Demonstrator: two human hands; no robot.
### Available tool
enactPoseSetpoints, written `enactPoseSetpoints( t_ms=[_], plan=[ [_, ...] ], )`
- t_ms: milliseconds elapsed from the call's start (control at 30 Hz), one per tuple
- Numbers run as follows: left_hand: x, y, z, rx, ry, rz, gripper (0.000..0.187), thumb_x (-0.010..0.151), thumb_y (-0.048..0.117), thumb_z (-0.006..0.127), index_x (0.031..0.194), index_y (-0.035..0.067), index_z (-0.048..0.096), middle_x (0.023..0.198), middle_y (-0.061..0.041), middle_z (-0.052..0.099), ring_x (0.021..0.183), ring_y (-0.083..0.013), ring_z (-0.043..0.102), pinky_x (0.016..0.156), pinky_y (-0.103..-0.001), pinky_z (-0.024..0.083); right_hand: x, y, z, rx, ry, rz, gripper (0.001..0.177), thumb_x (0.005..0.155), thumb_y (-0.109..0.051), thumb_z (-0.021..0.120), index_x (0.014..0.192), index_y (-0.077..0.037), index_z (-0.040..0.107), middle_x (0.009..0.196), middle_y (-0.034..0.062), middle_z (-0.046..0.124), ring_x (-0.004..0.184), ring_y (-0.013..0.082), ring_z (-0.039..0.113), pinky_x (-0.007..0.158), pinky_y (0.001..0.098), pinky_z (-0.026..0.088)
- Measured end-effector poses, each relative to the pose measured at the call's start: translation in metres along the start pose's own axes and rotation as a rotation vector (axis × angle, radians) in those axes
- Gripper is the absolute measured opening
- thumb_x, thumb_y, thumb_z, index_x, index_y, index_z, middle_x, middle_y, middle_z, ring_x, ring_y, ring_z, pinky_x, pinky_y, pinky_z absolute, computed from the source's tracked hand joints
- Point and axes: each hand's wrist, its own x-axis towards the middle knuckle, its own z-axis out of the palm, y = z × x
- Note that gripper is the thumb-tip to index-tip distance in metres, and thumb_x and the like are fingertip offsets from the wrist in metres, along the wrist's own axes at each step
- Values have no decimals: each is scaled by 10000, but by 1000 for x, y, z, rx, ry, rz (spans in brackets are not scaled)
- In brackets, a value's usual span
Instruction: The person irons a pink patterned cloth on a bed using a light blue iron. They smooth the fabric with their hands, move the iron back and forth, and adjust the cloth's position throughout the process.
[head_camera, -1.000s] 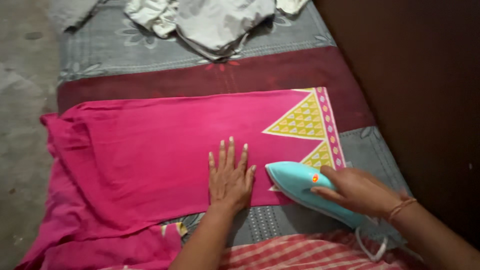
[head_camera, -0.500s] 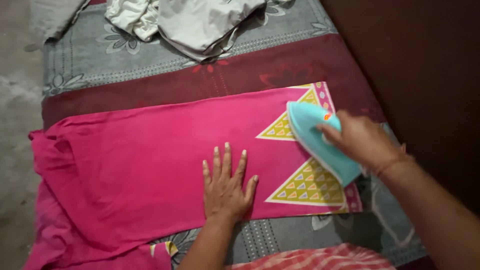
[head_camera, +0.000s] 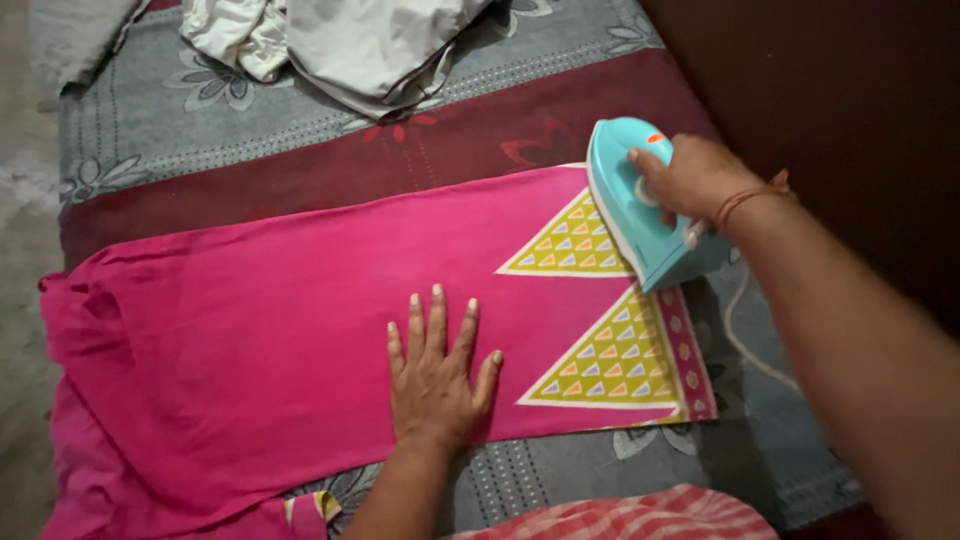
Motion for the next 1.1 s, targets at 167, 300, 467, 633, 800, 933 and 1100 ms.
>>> enactPoseSetpoints(
  t_ms=[167, 300, 467, 633, 800, 933, 1100],
  plan=[
    [1, -1, 1, 17, -23, -6, 690, 924, 581, 510, 1524, 248, 439, 1645, -160, 242, 1526, -377, 160, 1197, -606, 87, -58, 12, 14, 36, -64, 47, 593, 988, -530, 537, 884, 2, 778, 741, 196, 769, 729, 325, 760, 790, 445, 574],
    [1, 3, 0, 54, -86, -40, 695, 927, 592, 490, 1533, 262, 410, 1656, -146, 208, 1530, -371, 136, 1196, -612, 66, -131, 28, 29, 127, -84, 55, 538, 969, -512, 537, 918, -15, 734, 690, 174, 742, 664, 318, 754, 707, 471, 579],
    [-9, 32, 15, 49, -163, 15, 659, 972, 557, 424, 1559, 267, 353, 1659, -195, 156, 1523, -389, 87, 1183, -622, 33, -197, 58, 46, -33, -39, 114, 568, 959, -591, 526, 1090, -49, 638, 788, 192, 760, 743, 365, 749, 751, 499, 573],
    [-31, 94, 29, 30, 17, 269, 579, 1020, 535, 352, 1539, 278, 336, 1654, -166, 158, 1522, -362, 73, 1203, -628, 15, -222, 97, 66, -113, 93, 71, 573, 938, -593, 542, 1108, -52, 626, 898, 261, 725, 862, 453, 704, 768, 545, 554],
    [-41, 134, 4, -109, -436, 250, 643, 986, 535, 391, 1569, 279, 301, 1722, -132, 79, 1540, -352, -9, 1191, -619, -47, -235, 127, 70, -44, 152, 109, 566, 914, -611, 564, 1051, -69, 656, 895, 248, 735, 873, 445, 706, 773, 550, 547],
    [-41, 151, 10, -123, -449, 340, 642, 969, 507, 471, 1556, 277, 354, 1689, -131, 102, 1556, -367, 11, 1193, -657, -22, -250, 145, 70, 198, 293, 131, 550, 941, -589, 548, 1010, -50, 634, 813, 251, 731, 802, 437, 707, 731, 544, 533],
    [-41, 171, 28, -125, -393, 367, 658, 963, 476, 520, 1558, 250, 357, 1682, -131, 132, 1555, -366, 49, 1174, -699, 16, -265, 158, 79, 484, 439, 144, 503, 957, -544, 532, 1032, -50, 595, 676, 179, 706, 692, 374, 738, 673, 506, 533]
  ],
)
